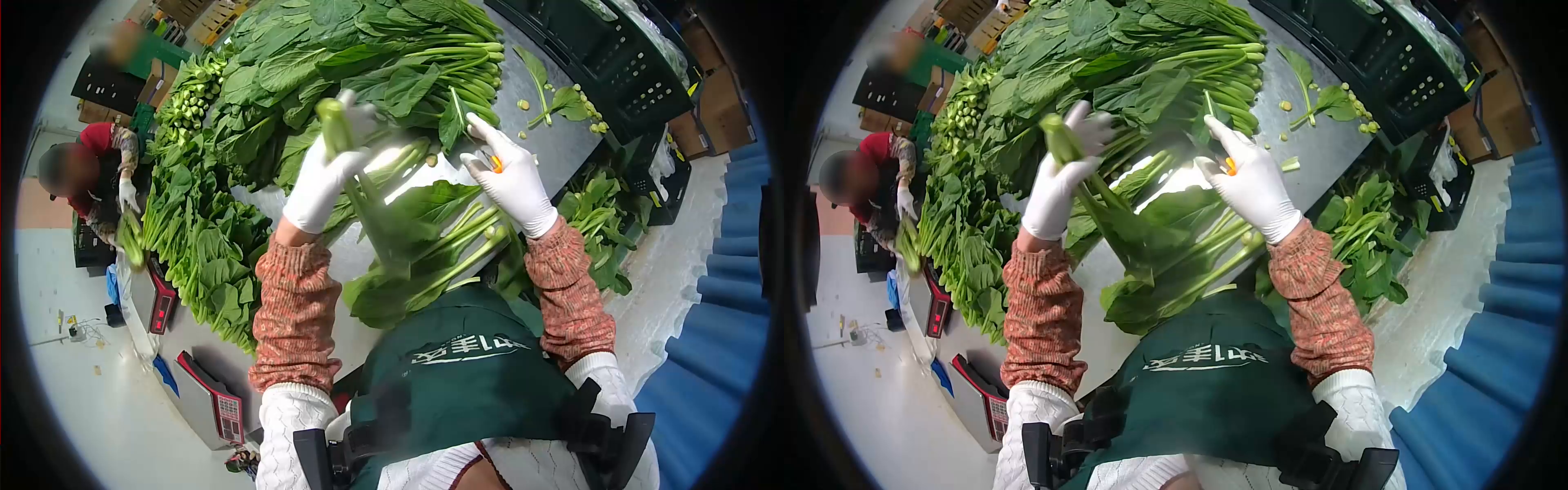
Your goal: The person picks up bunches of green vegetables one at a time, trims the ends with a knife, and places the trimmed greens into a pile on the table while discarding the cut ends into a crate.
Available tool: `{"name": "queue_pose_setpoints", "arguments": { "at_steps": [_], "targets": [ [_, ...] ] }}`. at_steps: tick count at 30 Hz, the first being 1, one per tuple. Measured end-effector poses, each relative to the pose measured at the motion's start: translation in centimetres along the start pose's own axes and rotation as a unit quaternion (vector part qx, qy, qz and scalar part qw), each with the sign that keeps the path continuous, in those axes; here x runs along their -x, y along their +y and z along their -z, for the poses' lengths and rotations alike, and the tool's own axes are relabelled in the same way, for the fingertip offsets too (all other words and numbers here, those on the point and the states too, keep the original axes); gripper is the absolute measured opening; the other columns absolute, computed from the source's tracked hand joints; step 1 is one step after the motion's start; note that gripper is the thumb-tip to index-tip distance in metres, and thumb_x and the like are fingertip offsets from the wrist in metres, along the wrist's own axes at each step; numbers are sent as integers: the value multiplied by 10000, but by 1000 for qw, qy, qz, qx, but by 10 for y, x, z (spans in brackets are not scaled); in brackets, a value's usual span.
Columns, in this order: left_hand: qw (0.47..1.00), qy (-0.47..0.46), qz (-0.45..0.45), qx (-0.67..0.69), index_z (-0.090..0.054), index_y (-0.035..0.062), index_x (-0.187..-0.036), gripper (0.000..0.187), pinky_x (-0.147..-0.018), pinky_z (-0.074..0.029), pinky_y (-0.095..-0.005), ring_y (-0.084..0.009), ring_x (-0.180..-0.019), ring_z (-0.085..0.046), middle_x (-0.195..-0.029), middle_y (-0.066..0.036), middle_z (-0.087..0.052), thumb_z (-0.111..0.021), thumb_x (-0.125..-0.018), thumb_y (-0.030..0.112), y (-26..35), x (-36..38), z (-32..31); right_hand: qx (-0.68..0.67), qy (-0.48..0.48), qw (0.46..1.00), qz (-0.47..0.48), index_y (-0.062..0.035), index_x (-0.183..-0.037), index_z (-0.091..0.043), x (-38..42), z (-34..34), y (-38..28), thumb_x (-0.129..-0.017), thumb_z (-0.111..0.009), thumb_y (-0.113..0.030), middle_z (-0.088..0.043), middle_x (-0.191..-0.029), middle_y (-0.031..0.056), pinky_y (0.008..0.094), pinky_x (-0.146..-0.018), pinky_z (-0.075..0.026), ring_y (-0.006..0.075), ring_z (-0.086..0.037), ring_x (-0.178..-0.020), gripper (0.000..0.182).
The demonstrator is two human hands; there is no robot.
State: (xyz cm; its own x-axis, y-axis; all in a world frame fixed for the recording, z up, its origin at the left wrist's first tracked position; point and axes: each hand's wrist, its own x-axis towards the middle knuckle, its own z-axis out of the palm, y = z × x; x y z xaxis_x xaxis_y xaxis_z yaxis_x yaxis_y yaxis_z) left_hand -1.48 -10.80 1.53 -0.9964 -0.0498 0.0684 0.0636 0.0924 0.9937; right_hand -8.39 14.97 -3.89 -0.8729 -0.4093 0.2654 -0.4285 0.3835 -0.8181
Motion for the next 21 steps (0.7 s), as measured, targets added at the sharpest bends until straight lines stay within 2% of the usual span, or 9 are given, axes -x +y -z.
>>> {"name": "queue_pose_setpoints", "arguments": {
  "at_steps": [1, 3, 5, 7, 10, 13, 17, 19, 21],
  "targets": [
    [997, 52, -24, -45, -250, 3, -1516, 740, -1149, -302, -416, -299, -1344, -444, -1465, -187, -447, -514, -843, 163, 5, 1, 8, -19, -5, 999, -29, -47, -1285, -589, 1, -1, -2, -873, -670, -142, -685, -1132, 141, 318, -854, -517, 207, -672, -949, 431],
    [993, 114, -29, 6, -183, 16, -1537, 795, -1179, -217, -437, -335, -1408, -351, -1517, -214, -367, -512, -837, 198, 10, 9, 34, -63, -18, 994, -83, -23, -1278, -585, 0, -4, -2, -880, -683, -158, -681, -1154, 150, 302, -891, -511, 202, -671, -1008, 431],
    [982, 145, -41, 112, -167, 12, -1538, 795, -1178, -204, -465, -366, -1418, -325, -1532, -234, -327, -504, -849, 222, 3, 23, 65, -151, -22, 983, -101, 32, -1253, -584, 10, -15, 28, -904, -671, -144, -685, -1154, 156, 289, -906, -505, 168, -655, -1030, 401],
    [965, 184, -42, 183, -169, -10, -1526, 793, -1174, -203, -520, -401, -1424, -300, -1555, -252, -260, -501, -865, 276, 6, 45, 82, -117, -49, 985, -113, 46, -1246, -583, 17, -14, 29, -914, -659, -135, -690, -1140, 144, 282, -909, -500, 152, -649, -1030, 386],
    [920, 175, -97, 337, -168, -13, -1518, 780, -1161, -246, -541, -428, -1418, -300, -1550, -256, -261, -507, -875, 270, 1, 74, 98, -75, -98, 982, -142, 52, -1234, -584, 26, -25, 39, -929, -640, -133, -692, -1119, 130, 274, -908, -494, 147, -648, -1023, 361],
    [884, 141, -104, 434, -180, 3, -1522, 786, -1170, -218, -566, -455, -1429, -256, -1559, -267, -230, -525, -867, 267, -17, 84, 101, -99, -127, 980, -121, 47, -1236, -587, 29, -40, 42, -934, -640, -147, -695, -1105, 125, 278, -903, -492, 140, -638, -1000, 363],
    [856, 118, -114, 490, -199, 7, -1521, 801, -1187, -182, -575, -449, -1446, -218, -1566, -269, -209, -527, -829, 240, -20, 76, 80, -184, -149, 964, -117, 49, -1202, -614, 17, -52, 12, -944, -630, -177, -698, -1090, 112, 280, -897, -488, 137, -628, -977, 344],
    [845, 105, -86, 518, -202, 18, -1527, 822, -1185, -194, -569, -435, -1432, -265, -1562, -258, -236, -526, -804, 235, -20, 68, 61, -251, -205, 930, -174, 43, -1205, -618, 3, -47, -42, -946, -629, -198, -699, -1069, 110, 287, -889, -488, 137, -628, -969, 354],
    [834, 77, -55, 543, -210, 37, -1531, 826, -1181, -214, -558, -426, -1425, -290, -1561, -246, -251, -534, -796, 232, -25, 59, 42, -232, -257, 936, -63, 30, -1228, -609, -6, -62, -50, -938, -641, -215, -693, -1019, 96, 284, -862, -493, 128, -627, -944, 381]
  ]
}}
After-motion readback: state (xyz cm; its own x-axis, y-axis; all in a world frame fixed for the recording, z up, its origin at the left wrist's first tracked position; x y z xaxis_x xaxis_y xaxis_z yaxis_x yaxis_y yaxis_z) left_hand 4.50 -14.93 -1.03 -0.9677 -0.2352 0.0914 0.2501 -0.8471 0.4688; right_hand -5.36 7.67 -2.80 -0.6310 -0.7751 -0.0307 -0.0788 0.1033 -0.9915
